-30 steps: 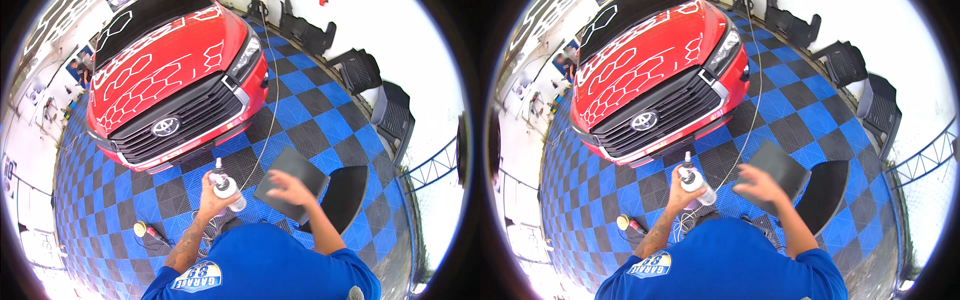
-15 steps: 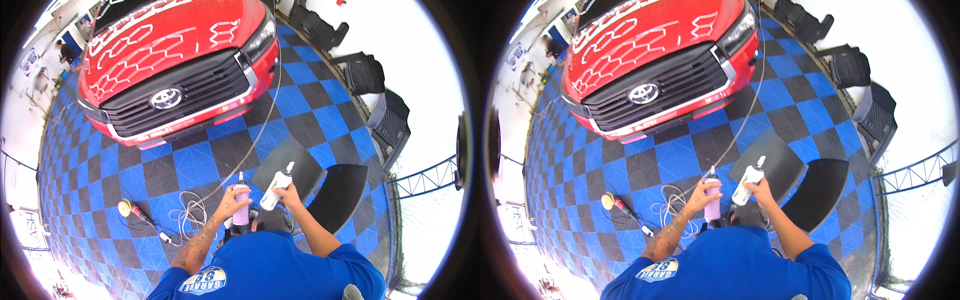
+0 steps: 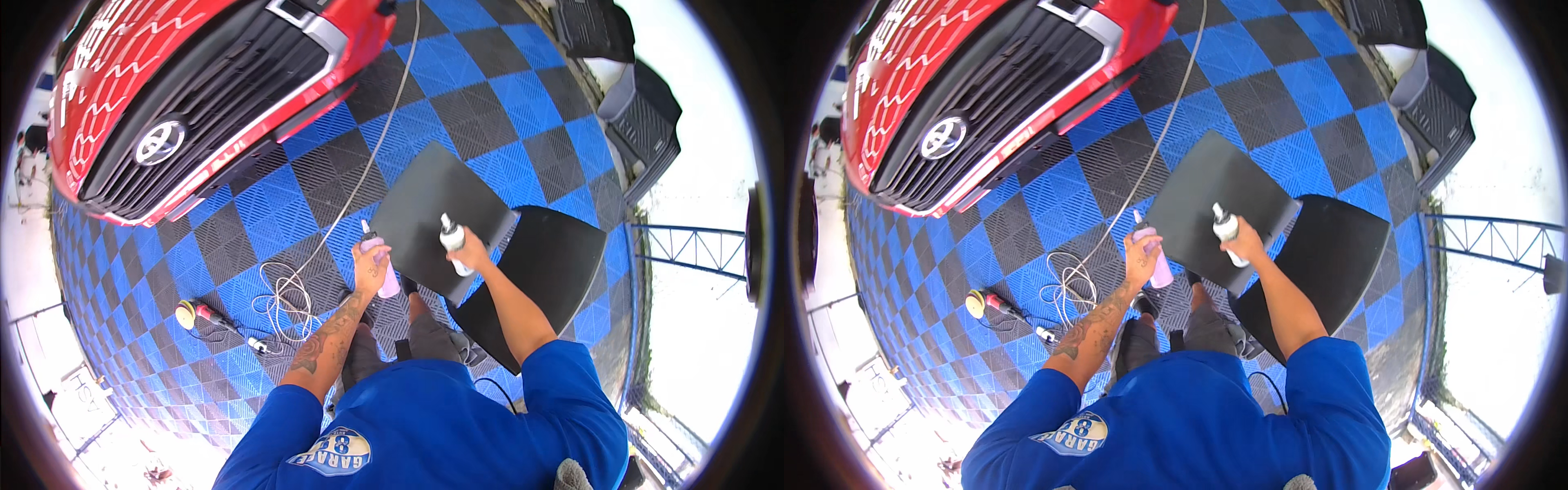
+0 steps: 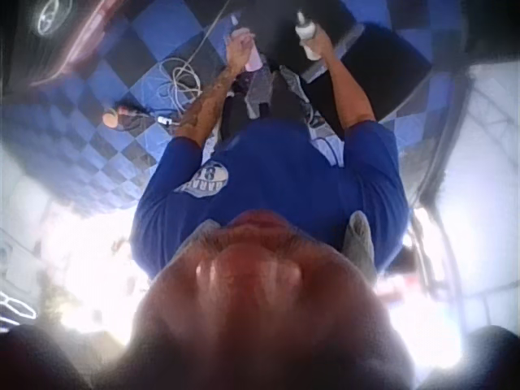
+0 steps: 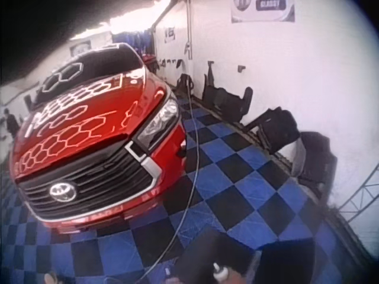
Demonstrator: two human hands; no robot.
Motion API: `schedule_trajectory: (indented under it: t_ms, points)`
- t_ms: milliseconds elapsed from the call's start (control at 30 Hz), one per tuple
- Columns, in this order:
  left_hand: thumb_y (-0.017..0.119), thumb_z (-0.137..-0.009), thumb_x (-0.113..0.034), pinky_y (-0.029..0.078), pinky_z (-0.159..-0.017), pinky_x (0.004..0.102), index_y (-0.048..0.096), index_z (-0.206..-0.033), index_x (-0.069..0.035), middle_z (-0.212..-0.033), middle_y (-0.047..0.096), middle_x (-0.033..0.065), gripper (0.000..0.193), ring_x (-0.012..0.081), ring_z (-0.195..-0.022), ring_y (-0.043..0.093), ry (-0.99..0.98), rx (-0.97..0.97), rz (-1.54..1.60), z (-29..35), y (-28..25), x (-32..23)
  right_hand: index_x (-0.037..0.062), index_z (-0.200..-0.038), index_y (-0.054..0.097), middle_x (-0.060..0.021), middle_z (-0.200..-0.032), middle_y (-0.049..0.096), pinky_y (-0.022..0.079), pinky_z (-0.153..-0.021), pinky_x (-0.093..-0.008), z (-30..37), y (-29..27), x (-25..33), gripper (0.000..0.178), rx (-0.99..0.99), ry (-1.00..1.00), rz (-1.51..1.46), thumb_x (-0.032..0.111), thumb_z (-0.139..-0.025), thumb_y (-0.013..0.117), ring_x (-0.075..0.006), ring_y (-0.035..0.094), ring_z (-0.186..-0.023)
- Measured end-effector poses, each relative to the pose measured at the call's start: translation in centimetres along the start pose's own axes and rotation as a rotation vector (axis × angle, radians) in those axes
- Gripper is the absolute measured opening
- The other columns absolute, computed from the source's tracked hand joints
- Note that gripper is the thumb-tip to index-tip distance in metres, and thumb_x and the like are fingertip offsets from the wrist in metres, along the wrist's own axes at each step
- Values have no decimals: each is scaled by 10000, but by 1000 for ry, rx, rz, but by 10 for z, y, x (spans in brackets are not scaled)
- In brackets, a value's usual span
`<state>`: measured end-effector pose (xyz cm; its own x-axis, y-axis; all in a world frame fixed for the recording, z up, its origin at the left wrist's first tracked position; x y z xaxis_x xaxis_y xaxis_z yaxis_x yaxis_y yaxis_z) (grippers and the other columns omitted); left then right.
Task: The person walks through a cluttered garage, selects several plastic jugs, and pours liquids between them to prepare cleaning solutions. They then carry the filled jugs to a red car and place them on the floor near the vehicle.
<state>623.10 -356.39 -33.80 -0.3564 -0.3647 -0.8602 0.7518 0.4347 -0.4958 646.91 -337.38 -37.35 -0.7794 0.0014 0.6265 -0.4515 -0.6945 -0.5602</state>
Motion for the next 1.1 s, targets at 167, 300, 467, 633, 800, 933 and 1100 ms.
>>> schedule_trajectory:
  t_ms: [167,300,467,633,800,933,1100]
  points:
    - [751,-752,-49,383,-1071,444,756,-898,-168,-1393,412,203,188,403,-1266,432,225,56,-19,-27,63,-49,49,-1194,541,-93,-1057,665,496,-912,-357,-43,-33,-49,652,-293,-37,-538,67,-612,835,-226,643,-997]
    - [771,-720,-32,424,-1045,428,755,-786,-191,-1395,406,201,173,398,-1257,477,325,151,-37,-48,114,-70,35,-1241,492,-45,-1082,630,482,-929,-309,-51,-57,-48,666,-481,-85,-441,10,-664,823,-160,606,-1019]
    - [784,-677,-80,497,-964,433,737,-766,-204,-1360,456,156,159,371,-1225,511,421,380,-99,-46,180,-76,68,-1296,481,-58,-1112,623,482,-933,-308,-45,-51,-68,686,-540,-123,-431,17,-708,829,-160,599,-1034]
    - [756,-672,-90,505,-957,429,737,-779,-198,-1351,465,137,153,355,-1250,486,499,499,-87,-33,208,-88,57,-1330,487,-94,-1228,601,454,-985,-300,-33,-41,-89,662,-366,-46,-466,-28,-735,765,-183,576,-1141]
    - [719,-703,-82,482,-1001,428,750,-861,-170,-1425,424,143,183,356,-1313,434,416,662,-95,-4,227,-95,69,-1449,388,-106,-1251,595,436,-1002,-295,-7,-38,-115,784,-250,24,-526,-90,-751,708,-182,563,-1166]
    - [685,-792,-67,428,-1067,429,741,-971,-159,-1509,333,214,209,401,-1352,403,396,621,-127,5,190,-95,180,-1542,225,-106,-1352,525,448,-986,-402,26,-25,-150,883,-212,338,-817,-93,-795,610,-224,547,-1179]
    - [682,-822,-99,437,-1042,428,718,-1020,-142,-1354,504,247,205,397,-1245,508,70,486,-250,14,56,-4,274,-1544,193,-126,-1497,378,438,-970,-569,58,-11,-147,759,-233,470,-1133,9,-894,485,-342,484,-1262]
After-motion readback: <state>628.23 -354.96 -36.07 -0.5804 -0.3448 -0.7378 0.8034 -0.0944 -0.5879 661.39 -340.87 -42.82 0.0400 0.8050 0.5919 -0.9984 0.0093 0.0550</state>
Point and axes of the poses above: each hand's wrist, its own z-axis away from the middle knuckle, its own y-axis out of the palm, x = y × z, the point moved 10 cm from there along -z, towards the middle knuckle
